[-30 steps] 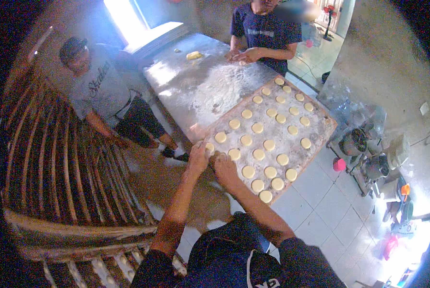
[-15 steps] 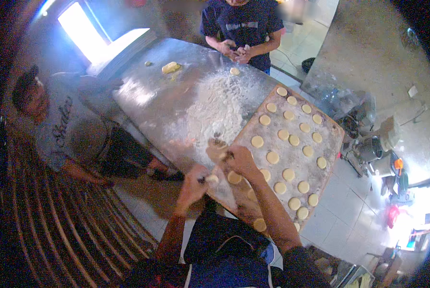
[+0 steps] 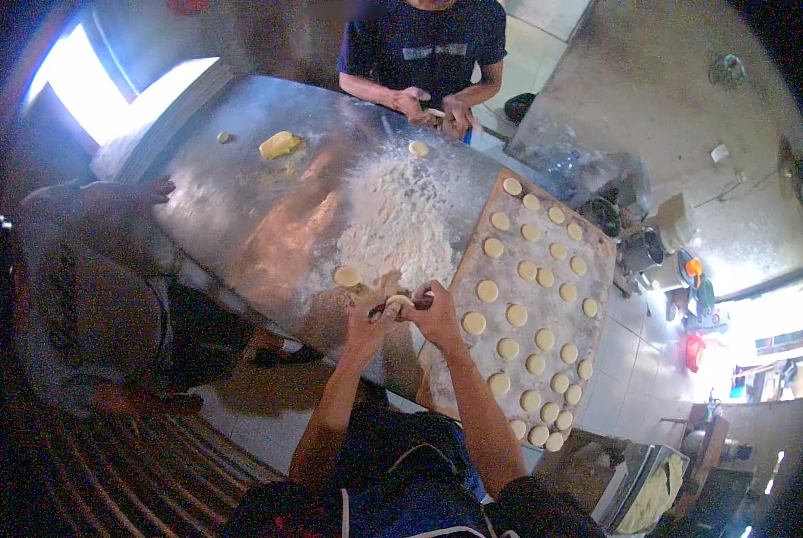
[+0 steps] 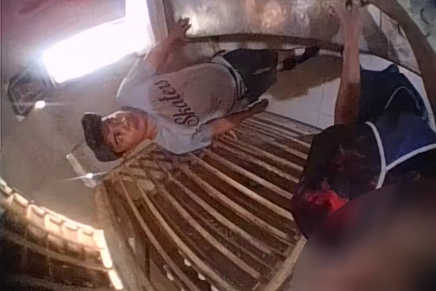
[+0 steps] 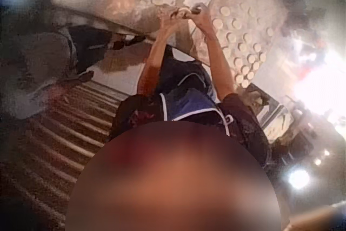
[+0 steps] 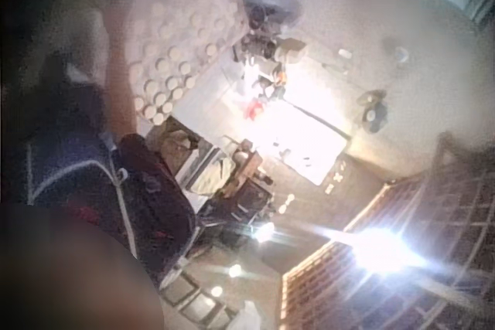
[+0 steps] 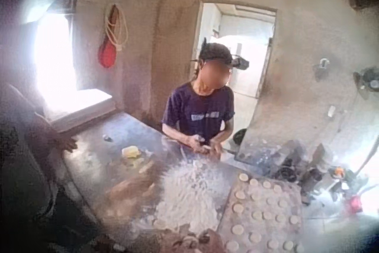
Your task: The person shapes small flattened dough pieces into ring shapes by hand and arranges them on a wooden board. Another person works alongside, rolling and shaping dough as well. The camera wearer places the completed board onto a wooden rack.
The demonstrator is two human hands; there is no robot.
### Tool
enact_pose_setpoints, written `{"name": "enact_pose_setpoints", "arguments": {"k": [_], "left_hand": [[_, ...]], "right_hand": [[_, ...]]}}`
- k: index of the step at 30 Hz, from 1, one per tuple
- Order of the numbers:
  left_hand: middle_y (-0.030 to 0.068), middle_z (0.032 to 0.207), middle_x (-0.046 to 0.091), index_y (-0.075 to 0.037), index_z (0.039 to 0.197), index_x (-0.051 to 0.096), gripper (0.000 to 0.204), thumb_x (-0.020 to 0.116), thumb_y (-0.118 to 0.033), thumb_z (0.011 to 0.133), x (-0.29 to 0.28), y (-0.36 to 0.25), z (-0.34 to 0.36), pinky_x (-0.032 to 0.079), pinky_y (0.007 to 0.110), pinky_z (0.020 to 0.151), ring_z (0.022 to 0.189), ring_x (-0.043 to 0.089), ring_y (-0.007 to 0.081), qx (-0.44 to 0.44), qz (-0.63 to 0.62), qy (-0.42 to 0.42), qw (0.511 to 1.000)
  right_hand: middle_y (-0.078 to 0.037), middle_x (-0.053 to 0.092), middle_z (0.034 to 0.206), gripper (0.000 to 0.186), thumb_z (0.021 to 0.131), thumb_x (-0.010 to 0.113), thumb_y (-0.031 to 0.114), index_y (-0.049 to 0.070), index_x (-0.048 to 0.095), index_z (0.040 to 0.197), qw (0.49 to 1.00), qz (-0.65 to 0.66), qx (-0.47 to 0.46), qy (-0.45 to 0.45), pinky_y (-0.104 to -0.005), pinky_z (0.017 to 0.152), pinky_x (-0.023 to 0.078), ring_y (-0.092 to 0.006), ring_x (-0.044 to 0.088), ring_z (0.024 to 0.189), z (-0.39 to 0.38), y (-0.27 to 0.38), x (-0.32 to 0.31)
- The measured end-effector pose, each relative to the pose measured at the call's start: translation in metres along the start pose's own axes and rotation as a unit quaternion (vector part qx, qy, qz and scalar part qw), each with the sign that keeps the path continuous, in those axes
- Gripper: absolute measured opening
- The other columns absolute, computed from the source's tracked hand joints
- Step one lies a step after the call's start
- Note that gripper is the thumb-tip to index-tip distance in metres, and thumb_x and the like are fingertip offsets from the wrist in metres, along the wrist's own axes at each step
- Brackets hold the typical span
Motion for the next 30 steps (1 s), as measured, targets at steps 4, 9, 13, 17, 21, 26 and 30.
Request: {"name": "enact_pose_setpoints", "arguments": {"k": [4, 9, 13, 17, 21, 26, 30], "left_hand": [[0.0092, 0.098, 0.069, 0.000, 0.106, 0.068, 0.023, 0.069, -0.016, 0.090, 0.027, -0.004, -0.020, 0.053, 0.030, 0.077, 0.090, 0.065, 0.0138, -0.073, -0.089, 0.061, 0.991], [0.0101, 0.100, 0.067, -0.002, 0.115, 0.059, 0.025, 0.066, -0.014, 0.093, 0.064, -0.015, -0.036, 0.053, 0.032, 0.077, 0.090, 0.065, 0.0167, -0.103, -0.215, 0.087, 0.967], [0.0092, 0.114, 0.059, -0.009, 0.129, 0.040, 0.044, 0.057, 0.002, 0.090, 0.113, -0.020, -0.064, 0.052, 0.034, 0.087, 0.105, 0.061, 0.0203, -0.216, -0.502, 0.210, 0.811], [0.0075, 0.114, 0.053, -0.010, 0.122, 0.041, 0.055, 0.049, 0.010, 0.071, 0.139, -0.060, -0.087, 0.050, 0.034, 0.091, 0.109, 0.057, 0.0197, -0.059, -0.392, 0.346, 0.851], [0.0044, 0.096, 0.047, -0.008, 0.110, 0.040, 0.033, 0.053, -0.012, 0.080, 0.158, -0.072, -0.092, 0.048, 0.029, 0.078, 0.091, 0.055, 0.0171, -0.107, -0.559, 0.243, 0.785], [0.0036, 0.095, 0.049, -0.009, 0.104, 0.044, 0.021, 0.051, -0.025, 0.092, 0.162, -0.111, -0.120, 0.047, 0.033, 0.073, 0.087, 0.054, 0.0151, 0.161, -0.173, 0.180, 0.955], [0.0040, 0.087, 0.053, -0.010, 0.092, 0.052, 0.017, 0.043, -0.024, 0.098, 0.192, -0.061, -0.134, 0.045, 0.035, 0.070, 0.080, 0.053, 0.0152, -0.096, -0.356, 0.107, 0.924]], "right_hand": [[-0.013, 0.067, 0.089, 0.049, 0.074, 0.075, 0.000, 0.001, 0.044, 0.112, 0.994, 0.091, 0.005, -0.066, -0.0314, 0.071, 0.057, -0.0177, 0.068, 0.081, -0.041, 0.012, -0.019], [-0.012, 0.064, 0.092, 0.051, 0.077, 0.062, -0.010, 0.001, 0.040, 0.122, 0.992, 0.118, -0.015, -0.039, -0.0302, 0.070, 0.053, -0.0173, 0.065, 0.083, -0.073, 0.021, -0.037], [-0.012, 0.063, 0.095, 0.047, 0.082, 0.056, 0.000, 0.002, 0.042, 0.126, 0.971, 0.240, -0.010, -0.002, -0.0307, 0.070, 0.052, -0.0183, 0.063, 0.082, -0.100, 0.018, -0.060], [-0.010, 0.063, 0.087, 0.023, 0.091, 0.049, 0.017, 0.001, 0.058, 0.105, 0.992, 0.093, 0.045, -0.078, -0.0326, 0.071, 0.051, -0.0198, 0.062, 0.078, -0.112, -0.005, -0.093], [-0.012, 0.058, 0.063, 0.050, 0.100, 0.038, 0.035, -0.002, 0.061, 0.076, 0.972, 0.150, 0.025, -0.181, -0.0342, 0.057, 0.043, -0.0171, 0.055, 0.061, -0.142, -0.019, -0.122], [-0.007, 0.052, 0.060, 0.051, 0.101, 0.040, 0.037, -0.002, 0.058, 0.073, 0.904, -0.159, -0.271, -0.291, -0.0347, 0.053, 0.042, -0.0179, 0.049, 0.054, -0.193, 0.050, -0.146], [-0.009, 0.049, 0.055, 0.055, 0.101, 0.042, 0.038, -0.002, 0.056, 0.066, 0.951, 0.208, -0.024, -0.227, -0.0351, 0.052, 0.043, -0.0201, 0.049, 0.051, -0.196, -0.012, -0.153]]}}
Point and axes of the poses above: each hand's wrist, its own z-axis towards the middle knuckle, its own x-axis out of the palm, y = z × x, the point moved 10 cm from there along z, towards the middle knuckle
